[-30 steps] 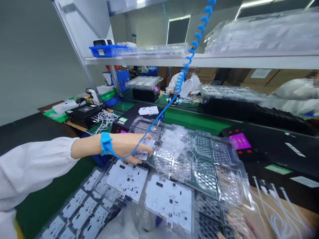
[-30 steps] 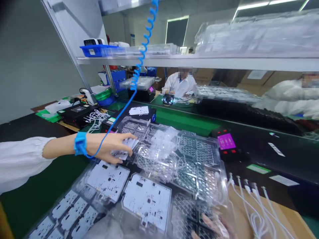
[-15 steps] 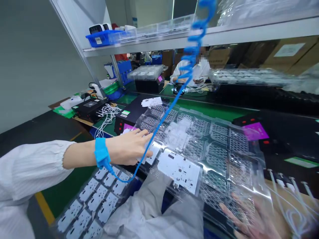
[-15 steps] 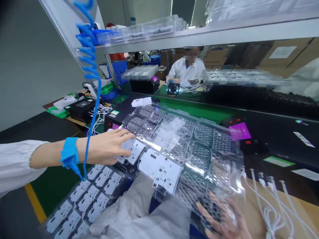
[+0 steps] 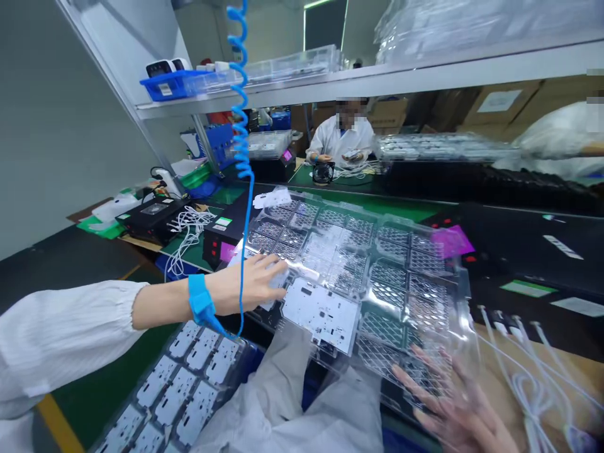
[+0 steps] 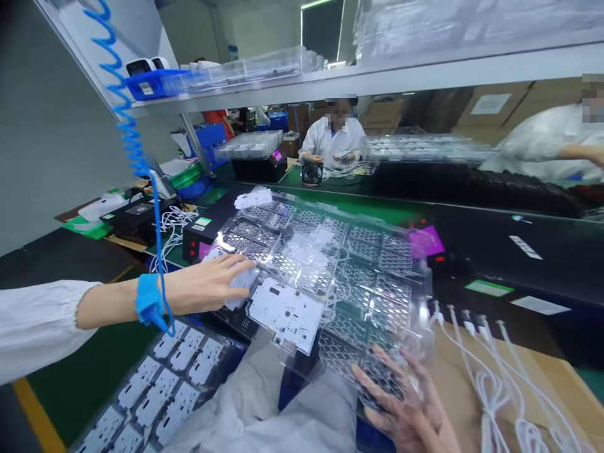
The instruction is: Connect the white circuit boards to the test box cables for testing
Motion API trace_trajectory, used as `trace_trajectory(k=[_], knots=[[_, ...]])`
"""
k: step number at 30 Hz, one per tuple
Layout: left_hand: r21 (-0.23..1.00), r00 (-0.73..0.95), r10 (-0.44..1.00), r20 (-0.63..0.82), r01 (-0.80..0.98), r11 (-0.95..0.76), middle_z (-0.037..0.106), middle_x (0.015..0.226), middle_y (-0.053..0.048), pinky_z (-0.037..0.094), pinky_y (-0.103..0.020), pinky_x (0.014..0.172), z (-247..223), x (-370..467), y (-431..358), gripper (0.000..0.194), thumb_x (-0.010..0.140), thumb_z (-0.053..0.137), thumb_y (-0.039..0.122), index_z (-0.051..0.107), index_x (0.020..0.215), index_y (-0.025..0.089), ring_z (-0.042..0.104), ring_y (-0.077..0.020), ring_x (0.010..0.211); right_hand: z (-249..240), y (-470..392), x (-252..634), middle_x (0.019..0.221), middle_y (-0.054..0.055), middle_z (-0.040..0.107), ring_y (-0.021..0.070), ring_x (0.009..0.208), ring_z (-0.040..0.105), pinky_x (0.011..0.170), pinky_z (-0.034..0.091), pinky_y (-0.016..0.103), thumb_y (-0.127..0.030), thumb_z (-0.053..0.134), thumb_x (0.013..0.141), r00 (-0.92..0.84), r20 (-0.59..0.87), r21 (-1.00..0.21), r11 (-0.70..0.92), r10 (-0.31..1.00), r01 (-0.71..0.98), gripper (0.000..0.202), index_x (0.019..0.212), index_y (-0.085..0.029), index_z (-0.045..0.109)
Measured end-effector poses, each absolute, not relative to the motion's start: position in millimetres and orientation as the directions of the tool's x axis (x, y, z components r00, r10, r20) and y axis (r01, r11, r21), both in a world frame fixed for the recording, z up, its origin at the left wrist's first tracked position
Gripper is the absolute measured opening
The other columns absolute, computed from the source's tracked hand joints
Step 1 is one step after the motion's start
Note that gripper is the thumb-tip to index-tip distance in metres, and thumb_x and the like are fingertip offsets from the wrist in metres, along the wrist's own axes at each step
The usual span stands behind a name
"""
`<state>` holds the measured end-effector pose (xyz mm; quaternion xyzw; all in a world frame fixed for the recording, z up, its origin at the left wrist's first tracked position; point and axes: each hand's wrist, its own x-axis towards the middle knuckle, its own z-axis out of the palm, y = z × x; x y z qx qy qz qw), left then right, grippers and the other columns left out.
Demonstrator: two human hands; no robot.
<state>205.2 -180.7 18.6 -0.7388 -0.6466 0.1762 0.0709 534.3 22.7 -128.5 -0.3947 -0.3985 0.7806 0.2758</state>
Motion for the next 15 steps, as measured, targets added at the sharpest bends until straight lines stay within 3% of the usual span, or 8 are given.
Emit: trace_trajectory(k=[3,5,9,11,15], knots=[[-0.181,0.133,0.962,-0.240,0.967,-0.179,0.049,0.147,-0.019,0.053,-0.052,0.099,28,193,-178,0.066,0.073,0.080,0.011,0.065,0.134,0.031,0.056,-0.0391,0.125,-125,20,532,0.161,0.006,0.050,0.0373,0.111,0.074,0.064,0.068,0.032,-0.040,0.081,0.078,-0.533,-0.386,-0.845,-0.521,0.753,-0.122,0.079,0.151,-0.042,0.051],[-0.091,0.152,0.953,-0.263,0.979,-0.181,0.045,0.152,-0.017,0.050,-0.053,0.104,33,185,-177,0.068,0.073,0.080,0.013,0.065,0.136,0.035,0.053,-0.0392,0.130,-119,16,530,0.160,0.005,0.051,0.0356,0.112,0.074,0.065,0.067,0.030,-0.038,0.081,0.079,-0.540,-0.372,-0.843,-0.518,0.755,-0.144,0.075,0.149,-0.041,0.053],[0.001,0.134,0.948,-0.289,0.990,-0.140,0.039,0.160,-0.017,0.049,-0.054,0.106,44,177,-177,0.052,0.073,0.076,0.013,0.071,0.123,0.029,0.049,-0.0407,0.135,-112,12,526,0.159,0.006,0.052,0.0344,0.112,0.074,0.066,0.067,0.030,-0.034,0.083,0.077,-0.558,-0.346,-0.835,-0.518,0.754,-0.183,0.076,0.147,-0.040,0.056],[0.020,0.104,0.951,-0.291,0.994,-0.103,0.040,0.161,-0.016,0.050,-0.049,0.103,49,176,-177,0.045,0.076,0.073,0.013,0.071,0.119,0.027,0.053,-0.0376,0.133,-111,12,526,0.159,0.006,0.052,0.0338,0.112,0.075,0.067,0.067,0.031,-0.033,0.083,0.077,-0.563,-0.342,-0.830,-0.523,0.752,-0.195,0.075,0.147,-0.039,0.056],[-0.002,-0.001,0.937,-0.349,1.000,0.001,0.046,0.151,-0.012,0.054,-0.033,0.085,60,178,-174,0.040,0.080,0.071,0.018,0.072,0.118,0.030,0.066,-0.0243,0.103,-109,11,525,0.156,0.008,0.055,0.0342,0.111,0.075,0.066,0.068,0.031,-0.034,0.084,0.077,-0.567,-0.341,-0.813,-0.538,0.750,-0.222,0.077,0.148,-0.036,0.055]])
